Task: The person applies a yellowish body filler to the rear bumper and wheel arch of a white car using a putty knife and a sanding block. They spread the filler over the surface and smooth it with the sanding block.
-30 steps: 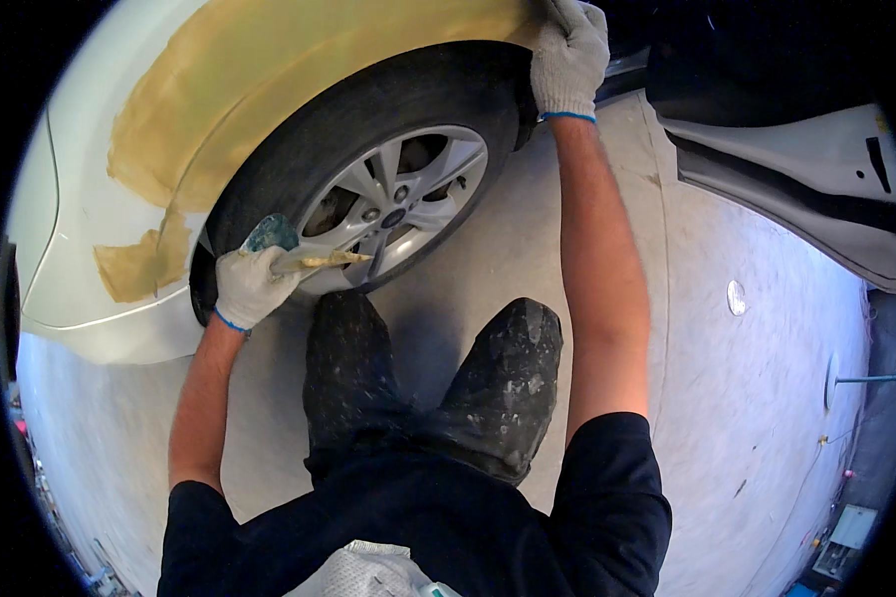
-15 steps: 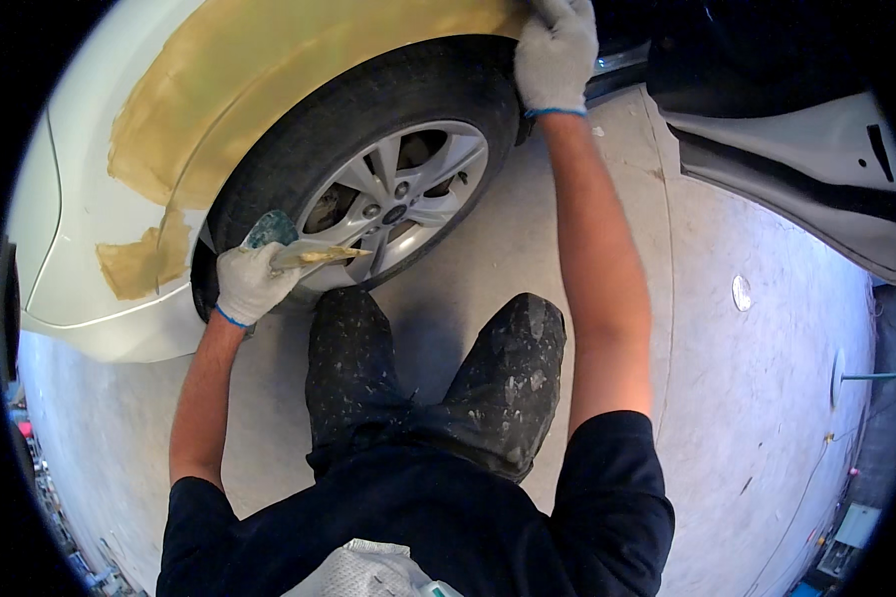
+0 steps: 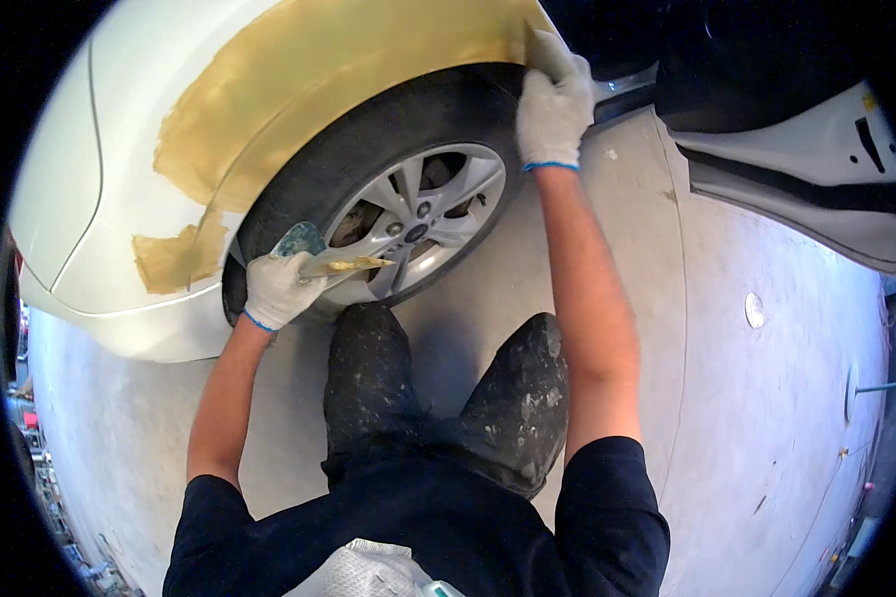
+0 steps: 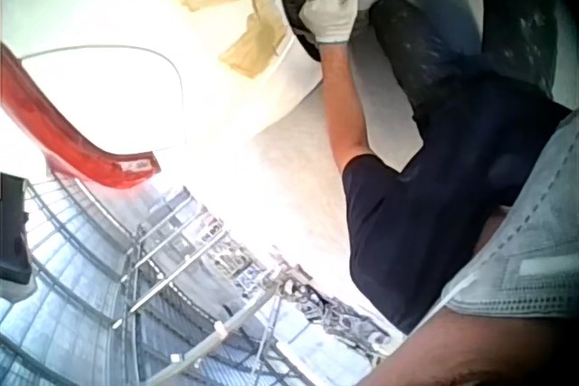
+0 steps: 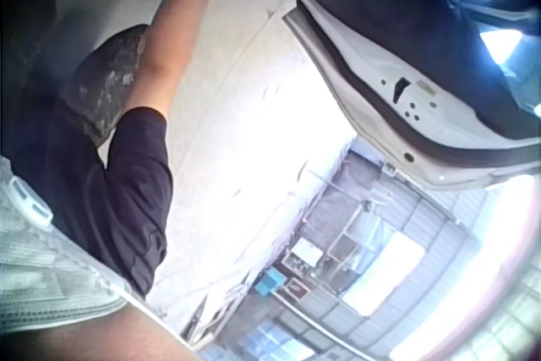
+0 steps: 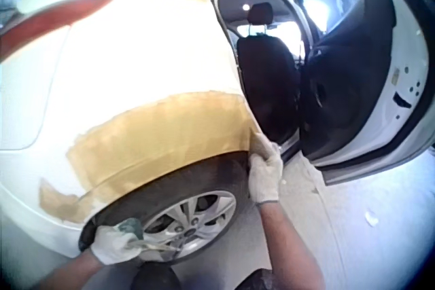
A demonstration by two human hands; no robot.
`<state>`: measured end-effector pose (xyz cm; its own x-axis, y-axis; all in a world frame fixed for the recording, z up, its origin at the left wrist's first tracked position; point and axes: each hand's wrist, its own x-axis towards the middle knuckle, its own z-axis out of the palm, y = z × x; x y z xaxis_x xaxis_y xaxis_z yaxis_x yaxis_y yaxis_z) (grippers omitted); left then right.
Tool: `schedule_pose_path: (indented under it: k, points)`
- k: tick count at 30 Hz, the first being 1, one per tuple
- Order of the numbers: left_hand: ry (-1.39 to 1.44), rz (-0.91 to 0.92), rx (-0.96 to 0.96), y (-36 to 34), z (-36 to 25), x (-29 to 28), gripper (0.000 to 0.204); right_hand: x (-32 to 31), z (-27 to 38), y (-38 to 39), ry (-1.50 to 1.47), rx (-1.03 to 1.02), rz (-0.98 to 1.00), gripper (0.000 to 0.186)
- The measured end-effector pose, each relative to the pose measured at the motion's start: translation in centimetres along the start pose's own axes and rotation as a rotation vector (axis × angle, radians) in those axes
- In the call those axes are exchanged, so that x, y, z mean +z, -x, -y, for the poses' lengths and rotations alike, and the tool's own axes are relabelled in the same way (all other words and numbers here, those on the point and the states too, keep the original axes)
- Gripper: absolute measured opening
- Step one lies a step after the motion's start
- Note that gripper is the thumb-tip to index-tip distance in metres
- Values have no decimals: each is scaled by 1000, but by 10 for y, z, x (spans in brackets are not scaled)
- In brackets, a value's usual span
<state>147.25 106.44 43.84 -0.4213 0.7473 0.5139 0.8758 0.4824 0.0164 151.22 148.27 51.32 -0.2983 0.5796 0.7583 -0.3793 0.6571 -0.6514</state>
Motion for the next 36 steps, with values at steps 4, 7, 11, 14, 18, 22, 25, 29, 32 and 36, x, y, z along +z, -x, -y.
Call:
schedule_pose_path:
  k: [4, 7, 11, 14, 18, 22, 25, 29, 32, 36]
  points:
    - [6, -26, 25, 0, 2, 2, 22, 10, 4, -22, -122, 166, -68, 42]
    - [-4, -19, 20, 4, 2, -1, 19, 26, 57, 16, -46, -142, 77, 51]
    - [13, 24, -12, 5, 2, -8, 19, 25, 113, 54, -98, -72, 334, 39]
    - [40, 44, -21, 6, 4, 0, 20, 17, 119, 12, -107, -41, 124, 39]
    - [62, 70, -48, 1, 1, -3, 20, 22, 120, -15, 87, -124, 266, 43]
    - [111, 32, -81, 16, 7, -6, 23, 11, 198, 48, 58, -65, 395, 42]
    - [295, 116, -174, 34, -11, -7, 27, -58, 189, 66, -35, 178, 347, 44]
    - [449, 124, -229, 104, -37, 33, 26, -173, 176, 49, 18, 389, 136, 62]
    - [650, 55, -282, 140, -60, 37, 23, -254, 181, 6, 42, 279, -146, 70]
    - [832, 178, -477, 164, -82, 47, 20, -406, 185, -71, -101, 168, -364, 64]
